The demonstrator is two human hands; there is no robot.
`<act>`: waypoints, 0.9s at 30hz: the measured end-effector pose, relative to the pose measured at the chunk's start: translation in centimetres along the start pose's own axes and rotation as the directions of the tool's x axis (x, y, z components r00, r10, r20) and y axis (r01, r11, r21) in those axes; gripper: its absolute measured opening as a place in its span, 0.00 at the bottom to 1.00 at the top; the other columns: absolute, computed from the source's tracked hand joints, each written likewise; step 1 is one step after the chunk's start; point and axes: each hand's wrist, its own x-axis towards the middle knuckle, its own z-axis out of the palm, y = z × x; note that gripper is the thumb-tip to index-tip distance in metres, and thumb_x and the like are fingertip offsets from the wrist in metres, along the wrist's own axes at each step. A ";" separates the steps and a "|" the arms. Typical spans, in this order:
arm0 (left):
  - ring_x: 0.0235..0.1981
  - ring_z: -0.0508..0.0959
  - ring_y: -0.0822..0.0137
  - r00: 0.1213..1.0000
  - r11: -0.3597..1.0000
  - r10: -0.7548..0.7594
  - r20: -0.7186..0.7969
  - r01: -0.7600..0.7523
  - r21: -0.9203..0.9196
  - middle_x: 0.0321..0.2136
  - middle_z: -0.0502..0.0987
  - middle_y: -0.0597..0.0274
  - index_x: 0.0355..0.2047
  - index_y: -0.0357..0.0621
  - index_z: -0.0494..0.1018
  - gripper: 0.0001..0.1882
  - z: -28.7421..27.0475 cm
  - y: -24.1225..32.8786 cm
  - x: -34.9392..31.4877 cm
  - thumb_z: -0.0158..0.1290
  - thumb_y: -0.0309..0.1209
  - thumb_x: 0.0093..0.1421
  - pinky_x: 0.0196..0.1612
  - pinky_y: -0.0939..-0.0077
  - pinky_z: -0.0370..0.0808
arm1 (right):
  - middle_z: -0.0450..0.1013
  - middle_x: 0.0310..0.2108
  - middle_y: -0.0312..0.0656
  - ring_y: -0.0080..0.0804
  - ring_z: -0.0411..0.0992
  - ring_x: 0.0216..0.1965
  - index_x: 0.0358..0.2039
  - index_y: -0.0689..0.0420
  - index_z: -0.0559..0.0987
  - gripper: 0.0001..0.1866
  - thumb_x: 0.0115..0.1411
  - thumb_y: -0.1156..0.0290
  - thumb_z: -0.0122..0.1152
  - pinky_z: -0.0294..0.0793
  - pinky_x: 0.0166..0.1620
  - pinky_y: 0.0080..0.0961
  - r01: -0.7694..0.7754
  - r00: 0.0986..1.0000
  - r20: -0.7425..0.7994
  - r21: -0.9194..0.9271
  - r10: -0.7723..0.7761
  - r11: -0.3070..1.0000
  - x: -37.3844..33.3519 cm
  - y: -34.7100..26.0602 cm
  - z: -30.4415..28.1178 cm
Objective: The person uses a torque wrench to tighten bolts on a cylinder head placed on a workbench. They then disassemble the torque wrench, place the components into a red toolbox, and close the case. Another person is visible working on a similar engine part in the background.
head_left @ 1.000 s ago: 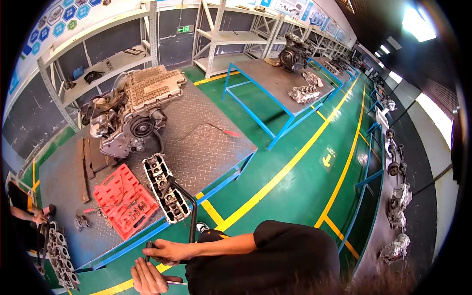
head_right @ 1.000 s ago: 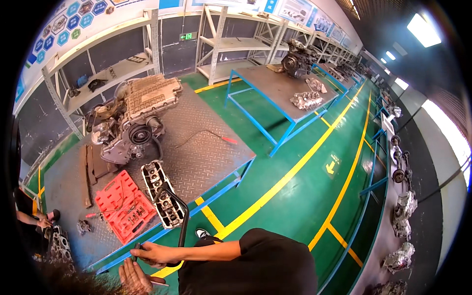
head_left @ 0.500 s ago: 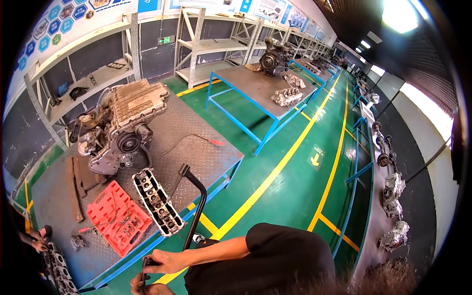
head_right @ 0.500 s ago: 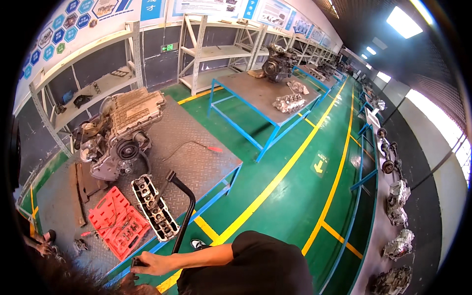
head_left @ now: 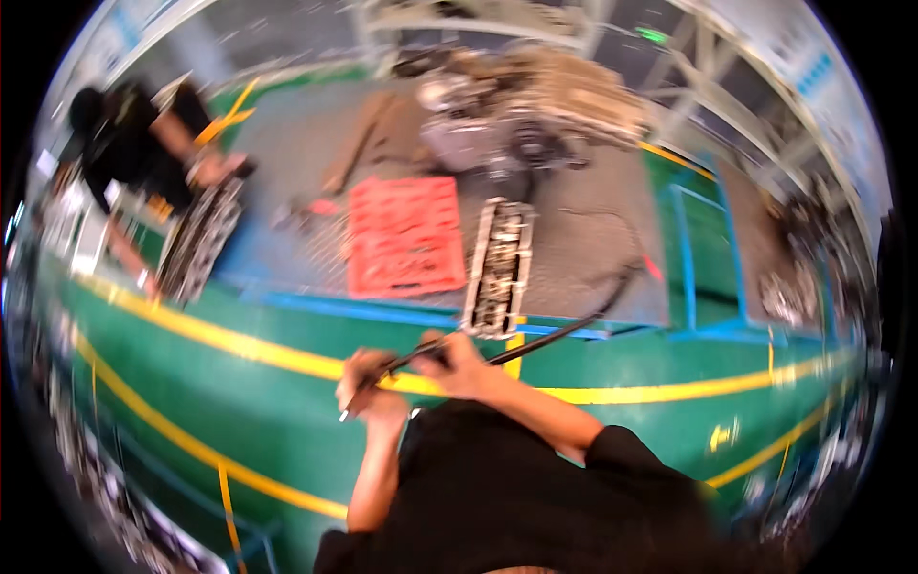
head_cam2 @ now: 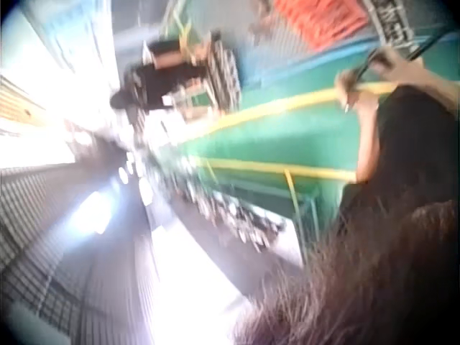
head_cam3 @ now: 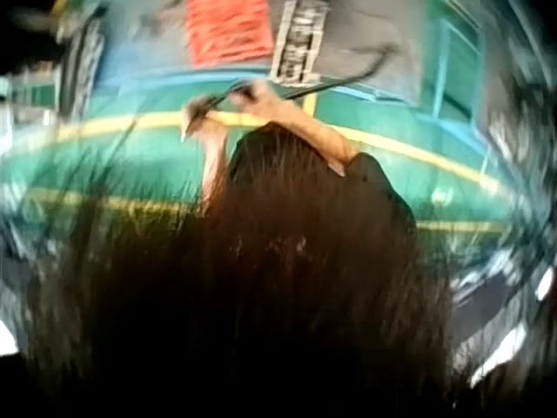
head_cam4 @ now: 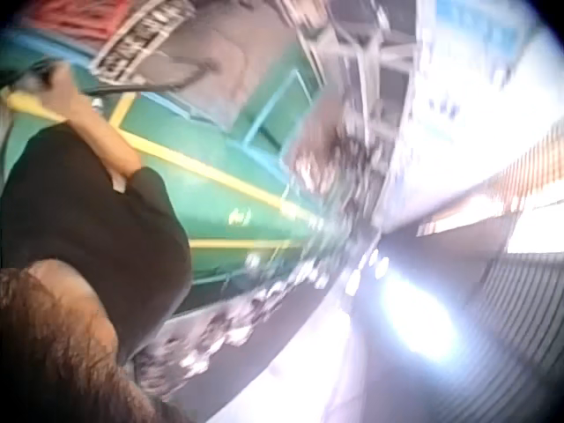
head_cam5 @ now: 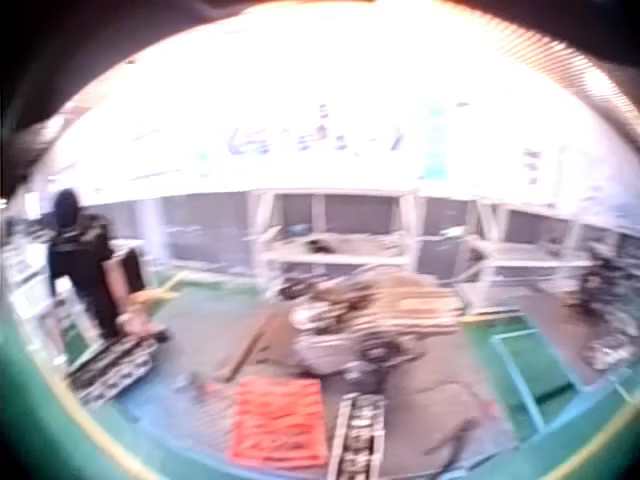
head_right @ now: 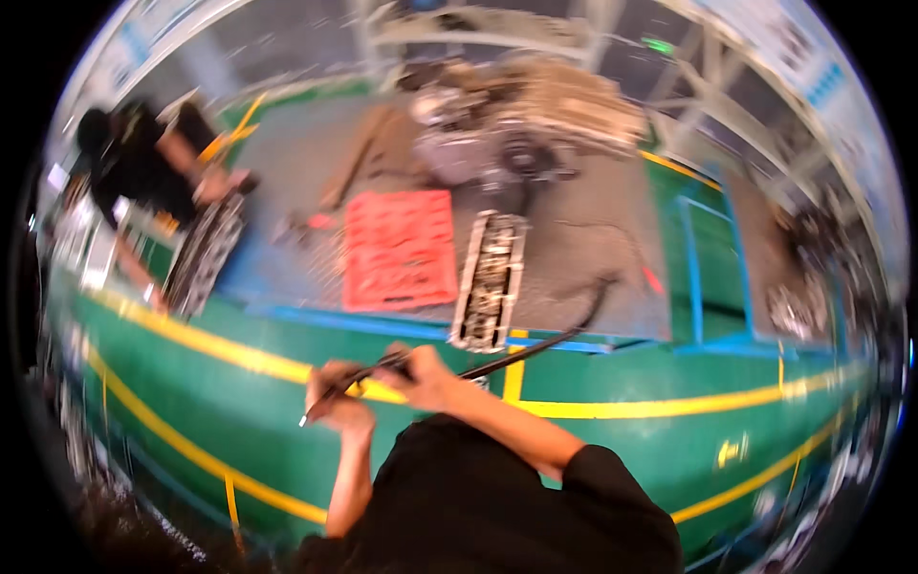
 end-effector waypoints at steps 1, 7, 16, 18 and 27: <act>0.18 0.73 0.65 0.997 0.997 -0.071 -0.005 0.071 -0.044 0.18 0.76 0.52 0.22 0.39 0.64 0.36 0.4 0.9 0.4 0.32 0.62 0.68 0.23 0.75 0.70 | 0.71 0.18 0.39 0.23 0.65 0.20 0.33 0.61 0.75 0.11 0.59 0.68 0.68 0.65 0.23 0.28 0.077 0.996 0.040 -0.054 -0.075 0.996 -0.1 -0.3 -0.7; 0.15 0.67 0.67 0.950 0.919 -0.312 -0.030 0.293 -0.265 0.15 0.72 0.50 0.19 0.43 0.55 0.48 0.9 3.2 2.9 0.22 0.83 0.46 0.17 0.78 0.60 | 0.66 0.14 0.47 0.45 0.67 0.15 0.31 0.59 0.74 0.14 0.55 0.66 0.71 0.62 0.20 0.35 0.433 0.901 0.162 -0.262 -0.403 0.862 1.8 -3.1 -1.2; 0.16 0.68 0.69 0.894 0.870 -0.445 0.040 0.443 -0.217 0.16 0.73 0.52 0.19 0.43 0.56 0.47 0.9 4.4 3.2 0.19 0.81 0.51 0.17 0.78 0.60 | 0.69 0.14 0.46 0.48 0.69 0.14 0.28 0.58 0.70 0.17 0.54 0.65 0.72 0.64 0.18 0.38 0.526 0.842 0.332 -0.334 -0.425 0.782 2.7 -5.1 -2.8; 0.13 0.65 0.69 0.873 0.860 -0.488 -0.006 0.479 -0.177 0.14 0.71 0.52 0.18 0.45 0.56 0.46 1.3 4.3 3.0 0.18 0.80 0.52 0.16 0.79 0.57 | 0.69 0.15 0.48 0.51 0.70 0.15 0.27 0.59 0.70 0.18 0.54 0.65 0.73 0.65 0.18 0.39 0.504 0.845 0.381 -0.336 -0.374 0.796 3.0 -4.7 -3.2; 0.08 0.66 0.71 0.695 0.671 -0.704 0.147 0.719 -0.183 0.11 0.71 0.56 0.16 0.46 0.59 0.44 -0.1 0.6 3.7 0.20 0.76 0.58 0.10 0.79 0.56 | 0.65 0.11 0.41 0.43 0.70 0.13 0.24 0.56 0.69 0.19 0.52 0.64 0.74 0.68 0.16 0.35 0.697 0.706 0.574 -0.461 -0.415 0.548 4.8 -4.2 -3.7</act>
